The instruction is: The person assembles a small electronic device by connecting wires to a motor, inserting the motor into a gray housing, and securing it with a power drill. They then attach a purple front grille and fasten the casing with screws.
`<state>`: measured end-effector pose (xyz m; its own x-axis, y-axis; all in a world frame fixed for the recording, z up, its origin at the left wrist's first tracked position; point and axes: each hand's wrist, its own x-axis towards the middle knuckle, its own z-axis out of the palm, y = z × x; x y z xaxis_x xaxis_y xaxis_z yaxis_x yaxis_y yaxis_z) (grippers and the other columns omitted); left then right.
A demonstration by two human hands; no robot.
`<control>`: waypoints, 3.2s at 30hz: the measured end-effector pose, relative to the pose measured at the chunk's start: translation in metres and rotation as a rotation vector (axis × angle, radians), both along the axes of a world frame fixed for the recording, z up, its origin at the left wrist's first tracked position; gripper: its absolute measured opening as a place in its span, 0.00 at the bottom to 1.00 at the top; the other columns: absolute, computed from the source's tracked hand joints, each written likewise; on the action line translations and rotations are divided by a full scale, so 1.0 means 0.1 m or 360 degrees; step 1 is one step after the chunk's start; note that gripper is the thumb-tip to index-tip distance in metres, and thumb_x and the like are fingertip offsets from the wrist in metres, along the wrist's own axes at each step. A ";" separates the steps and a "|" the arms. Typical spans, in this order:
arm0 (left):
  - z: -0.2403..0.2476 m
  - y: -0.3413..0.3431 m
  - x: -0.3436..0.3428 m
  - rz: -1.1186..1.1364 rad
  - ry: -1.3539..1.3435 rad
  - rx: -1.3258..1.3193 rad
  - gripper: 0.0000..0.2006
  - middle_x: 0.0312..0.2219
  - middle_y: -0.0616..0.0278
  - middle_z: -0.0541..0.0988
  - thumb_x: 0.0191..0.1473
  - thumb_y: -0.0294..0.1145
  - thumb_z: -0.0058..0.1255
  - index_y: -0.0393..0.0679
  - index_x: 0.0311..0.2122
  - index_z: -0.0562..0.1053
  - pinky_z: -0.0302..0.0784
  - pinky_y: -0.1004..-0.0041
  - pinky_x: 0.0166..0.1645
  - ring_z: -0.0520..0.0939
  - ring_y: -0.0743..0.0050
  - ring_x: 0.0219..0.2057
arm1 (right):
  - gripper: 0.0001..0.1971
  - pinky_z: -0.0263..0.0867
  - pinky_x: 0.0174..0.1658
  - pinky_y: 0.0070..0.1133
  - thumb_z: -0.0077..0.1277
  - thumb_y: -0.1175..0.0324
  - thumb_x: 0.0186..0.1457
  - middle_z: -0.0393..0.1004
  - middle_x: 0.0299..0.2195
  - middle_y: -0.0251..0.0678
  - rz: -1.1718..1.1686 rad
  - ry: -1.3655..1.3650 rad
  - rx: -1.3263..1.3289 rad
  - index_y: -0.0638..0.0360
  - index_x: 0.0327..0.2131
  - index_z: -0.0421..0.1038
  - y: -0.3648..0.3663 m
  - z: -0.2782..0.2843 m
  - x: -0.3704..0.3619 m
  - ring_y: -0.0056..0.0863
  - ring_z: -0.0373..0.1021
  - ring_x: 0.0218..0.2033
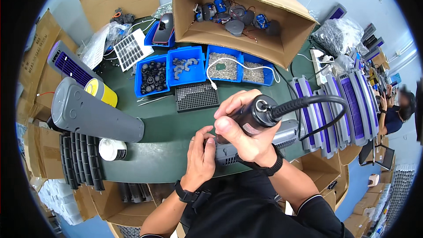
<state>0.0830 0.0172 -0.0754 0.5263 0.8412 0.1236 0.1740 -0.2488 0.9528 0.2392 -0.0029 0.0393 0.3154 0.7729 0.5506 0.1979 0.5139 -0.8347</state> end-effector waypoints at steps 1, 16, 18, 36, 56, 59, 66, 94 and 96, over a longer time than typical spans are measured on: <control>0.01 0.00 0.00 0.0017 -0.0009 -0.0019 0.18 0.40 0.49 0.81 0.66 0.33 0.42 0.37 0.58 0.69 0.71 0.55 0.53 0.78 0.47 0.42 | 0.14 0.74 0.32 0.21 0.62 0.77 0.57 0.77 0.34 0.46 -0.0009 -0.0020 -0.0040 0.66 0.41 0.65 0.02 -0.03 0.00 0.23 0.75 0.28; 0.02 0.00 -0.01 0.0010 0.0031 -0.0198 0.25 0.40 0.50 0.83 0.65 0.34 0.40 0.39 0.65 0.61 0.69 0.57 0.51 0.80 0.46 0.39 | 0.12 0.73 0.38 0.20 0.63 0.78 0.57 0.79 0.32 0.34 -0.0067 0.0219 -0.0545 0.63 0.40 0.69 0.05 0.03 -0.09 0.17 0.74 0.32; -0.06 0.03 -0.03 -0.0033 -0.0048 0.0121 0.25 0.41 0.50 0.83 0.66 0.35 0.39 0.39 0.66 0.60 0.69 0.57 0.51 0.81 0.45 0.41 | 0.15 0.73 0.39 0.20 0.66 0.77 0.55 0.78 0.33 0.37 0.0069 0.0228 -0.0360 0.63 0.40 0.68 -0.03 -0.10 -0.15 0.20 0.75 0.32; -0.25 0.07 -0.01 -0.0117 -0.0148 0.0189 0.23 0.47 0.42 0.79 0.69 0.41 0.37 0.35 0.61 0.64 0.75 0.53 0.49 0.80 0.37 0.45 | 0.17 0.71 0.33 0.20 0.69 0.77 0.50 0.81 0.32 0.40 0.0170 -0.0186 -0.0137 0.59 0.37 0.68 0.02 -0.11 -0.15 0.24 0.79 0.34; -0.11 0.11 0.02 0.0006 -0.0131 0.0363 0.23 0.40 0.45 0.82 0.67 0.33 0.41 0.36 0.64 0.59 0.78 0.56 0.50 0.83 0.43 0.43 | 0.15 0.72 0.33 0.21 0.67 0.78 0.51 0.80 0.32 0.46 0.0257 -0.0207 -0.0125 0.61 0.37 0.69 0.06 -0.02 -0.11 0.24 0.76 0.30; 0.15 0.12 -0.12 -0.0047 0.0019 -0.0172 0.24 0.37 0.48 0.84 0.66 0.31 0.41 0.39 0.66 0.58 0.78 0.57 0.49 0.85 0.45 0.41 | 0.16 0.74 0.39 0.24 0.68 0.79 0.50 0.80 0.35 0.45 0.0245 0.0509 -0.0050 0.60 0.39 0.70 -0.08 0.17 -0.08 0.28 0.78 0.36; 0.41 0.19 -0.25 -0.0113 0.0209 -0.0268 0.26 0.41 0.47 0.84 0.69 0.40 0.44 0.41 0.67 0.60 0.76 0.63 0.51 0.84 0.60 0.41 | 0.15 0.73 0.35 0.21 0.64 0.85 0.52 0.80 0.34 0.45 -0.0102 0.0276 -0.0080 0.64 0.40 0.69 -0.29 0.16 0.36 0.24 0.77 0.33; 0.22 0.11 -0.12 0.0043 0.0117 -0.0131 0.23 0.35 0.47 0.84 0.64 0.29 0.49 0.39 0.62 0.62 0.78 0.62 0.46 0.84 0.59 0.34 | 0.18 0.71 0.35 0.19 0.64 0.87 0.51 0.78 0.32 0.41 -0.0199 0.0273 -0.0028 0.63 0.40 0.67 -0.32 -0.22 0.36 0.22 0.75 0.32; 0.20 0.11 -0.12 0.0050 0.0096 -0.0141 0.22 0.35 0.47 0.84 0.64 0.28 0.49 0.39 0.62 0.62 0.78 0.62 0.45 0.84 0.59 0.34 | 0.18 0.71 0.35 0.19 0.64 0.87 0.51 0.78 0.32 0.41 -0.0197 0.0246 -0.0029 0.63 0.40 0.67 -0.32 -0.23 0.37 0.22 0.75 0.32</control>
